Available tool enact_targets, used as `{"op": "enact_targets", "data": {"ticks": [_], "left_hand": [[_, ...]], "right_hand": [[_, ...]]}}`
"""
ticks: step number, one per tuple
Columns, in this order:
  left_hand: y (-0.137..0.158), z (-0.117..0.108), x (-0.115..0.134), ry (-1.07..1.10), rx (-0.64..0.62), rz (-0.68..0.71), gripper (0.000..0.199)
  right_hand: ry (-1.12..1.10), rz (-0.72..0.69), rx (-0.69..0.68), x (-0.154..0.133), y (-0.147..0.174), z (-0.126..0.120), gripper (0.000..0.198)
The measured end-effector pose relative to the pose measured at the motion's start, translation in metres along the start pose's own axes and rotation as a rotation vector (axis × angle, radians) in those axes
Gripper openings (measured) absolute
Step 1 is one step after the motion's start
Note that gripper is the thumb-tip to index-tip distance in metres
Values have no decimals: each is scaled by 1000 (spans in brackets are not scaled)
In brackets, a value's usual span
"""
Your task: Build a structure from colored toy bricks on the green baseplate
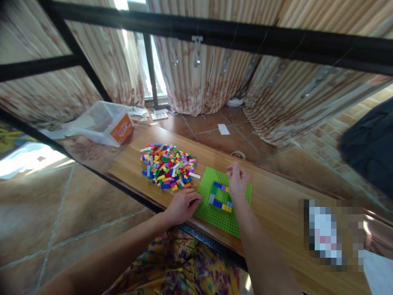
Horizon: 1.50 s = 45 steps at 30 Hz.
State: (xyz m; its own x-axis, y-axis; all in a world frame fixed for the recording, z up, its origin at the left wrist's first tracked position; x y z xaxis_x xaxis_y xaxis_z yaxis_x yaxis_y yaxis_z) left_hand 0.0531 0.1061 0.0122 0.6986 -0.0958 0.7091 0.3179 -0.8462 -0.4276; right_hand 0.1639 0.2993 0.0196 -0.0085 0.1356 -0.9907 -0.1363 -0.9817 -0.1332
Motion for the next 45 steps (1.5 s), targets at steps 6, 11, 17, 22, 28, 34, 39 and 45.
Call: {"op": "enact_targets", "data": {"ticks": [6, 11, 17, 22, 28, 34, 39, 45], "left_hand": [[0, 0, 2, -20, -12, 12, 19], [1, 3, 1, -33, -35, 15, 20], [1, 3, 3, -67, -40, 23, 18], [2, 1, 5, -63, -19, 47, 17], [3, 3, 3, -64, -36, 41, 18], [3, 3, 3, -79, -31, 45, 16], [3, 1, 6, -48, -37, 65, 16], [2, 2, 5, -90, -41, 29, 13]], "right_hand": [[-97, -104, -3, -32, -1, 22, 51], [236, -242, -166, -12, 29, 47, 53], [273, -238, -247, -1, 37, 55, 52], [189, -176, -152, -20, 17, 54, 57], [89, -90, -89, -20, 23, 53, 58], [144, -81, -144, 5, 46, 56, 53], [41, -16, -44, -19, 25, 51, 53], [-86, -3, 60, -51, 11, 6, 42]]}}
Point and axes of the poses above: each hand's wrist, its own y-axis away from the middle knuckle, its own z-axis out of the palm, x = y × z, the point moved 6 cm from there along -y, towards the middle knuckle, and after that the axes turned 15 degrees about x, right-handed, at the moved point
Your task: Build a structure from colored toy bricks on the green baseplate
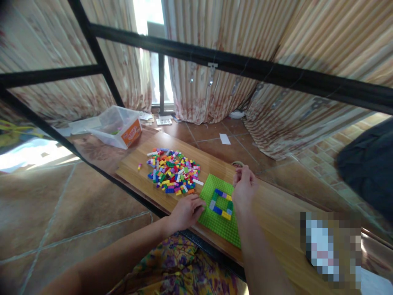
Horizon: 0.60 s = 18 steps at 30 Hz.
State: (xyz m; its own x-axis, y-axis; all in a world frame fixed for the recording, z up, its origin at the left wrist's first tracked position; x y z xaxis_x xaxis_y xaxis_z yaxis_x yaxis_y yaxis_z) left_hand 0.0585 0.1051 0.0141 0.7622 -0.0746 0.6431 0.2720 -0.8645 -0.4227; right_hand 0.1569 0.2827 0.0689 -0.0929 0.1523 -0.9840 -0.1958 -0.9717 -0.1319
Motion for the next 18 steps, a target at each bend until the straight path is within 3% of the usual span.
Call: {"op": "enact_targets", "data": {"ticks": [4, 8, 13, 18], "left_hand": [[-7, 4, 2, -137, -23, -51, 34], [-16, 14, 11, -247, -96, -10, 48], [-20, 22, 14, -341, -149, 32, 47], [-16, 24, 11, -360, -89, 52, 45]], "right_hand": [[266, -160, 66, 6, 10, -56, 38], [630, -305, -19, 27, 22, -99, 39], [869, -643, -317, 45, 47, -99, 49], [1051, -726, -344, 56, 61, -94, 50]]}}
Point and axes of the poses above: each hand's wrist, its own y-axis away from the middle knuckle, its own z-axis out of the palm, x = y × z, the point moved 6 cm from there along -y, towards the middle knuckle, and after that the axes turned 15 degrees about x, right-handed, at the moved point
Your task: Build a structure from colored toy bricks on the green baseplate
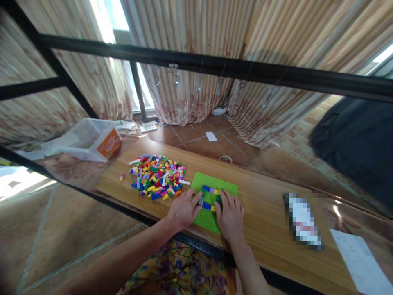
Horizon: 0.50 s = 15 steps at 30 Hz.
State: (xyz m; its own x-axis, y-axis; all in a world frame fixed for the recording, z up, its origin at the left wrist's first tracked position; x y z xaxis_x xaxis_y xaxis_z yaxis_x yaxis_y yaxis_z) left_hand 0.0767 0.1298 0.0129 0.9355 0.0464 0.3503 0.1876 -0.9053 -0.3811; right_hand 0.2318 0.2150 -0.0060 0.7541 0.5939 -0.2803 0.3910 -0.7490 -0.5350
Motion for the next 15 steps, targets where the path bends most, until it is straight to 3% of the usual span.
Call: {"op": "enact_targets", "data": {"ticks": [8, 15], "left_hand": [[7, -4, -4, 77, 147, 56, 29], [22, -12, -6, 84, 238, 98, 30]], "right_hand": [[-54, 24, 34, -1, 0, 0, 47], [-97, 81, 31, -6, -4, -3, 43]]}}
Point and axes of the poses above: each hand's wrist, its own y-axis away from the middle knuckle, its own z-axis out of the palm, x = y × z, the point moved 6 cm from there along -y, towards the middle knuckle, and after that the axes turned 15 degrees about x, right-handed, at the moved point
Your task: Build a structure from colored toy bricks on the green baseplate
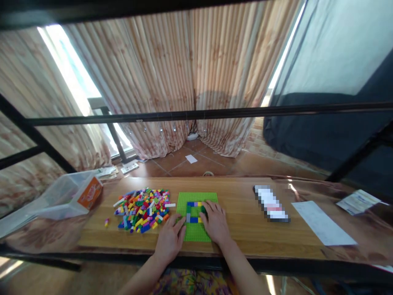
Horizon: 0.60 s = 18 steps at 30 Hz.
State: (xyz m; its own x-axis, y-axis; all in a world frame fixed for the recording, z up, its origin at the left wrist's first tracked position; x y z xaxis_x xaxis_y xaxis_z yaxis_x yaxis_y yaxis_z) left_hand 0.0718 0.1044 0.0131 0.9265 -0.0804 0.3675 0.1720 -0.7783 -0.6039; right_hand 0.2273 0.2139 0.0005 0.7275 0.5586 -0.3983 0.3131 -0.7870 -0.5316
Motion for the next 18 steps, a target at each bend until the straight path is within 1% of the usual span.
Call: {"op": "enact_targets", "data": {"ticks": [3, 7, 12, 18], "left_hand": [[13, -7, -1, -6, 30, 34, 33], [24, -14, -3, -35, 8, 49, 35], [23, -16, -5, -4, -14, 25, 37], [22, -16, -7, 4, -16, 1, 36]], "right_hand": [[-24, 25, -12, -1, -2, -1, 43], [-44, 36, 19, -3, -4, -6, 40], [-60, 39, 49, -5, -6, -9, 38], [-73, 49, 60, -3, -5, -7, 37]]}}
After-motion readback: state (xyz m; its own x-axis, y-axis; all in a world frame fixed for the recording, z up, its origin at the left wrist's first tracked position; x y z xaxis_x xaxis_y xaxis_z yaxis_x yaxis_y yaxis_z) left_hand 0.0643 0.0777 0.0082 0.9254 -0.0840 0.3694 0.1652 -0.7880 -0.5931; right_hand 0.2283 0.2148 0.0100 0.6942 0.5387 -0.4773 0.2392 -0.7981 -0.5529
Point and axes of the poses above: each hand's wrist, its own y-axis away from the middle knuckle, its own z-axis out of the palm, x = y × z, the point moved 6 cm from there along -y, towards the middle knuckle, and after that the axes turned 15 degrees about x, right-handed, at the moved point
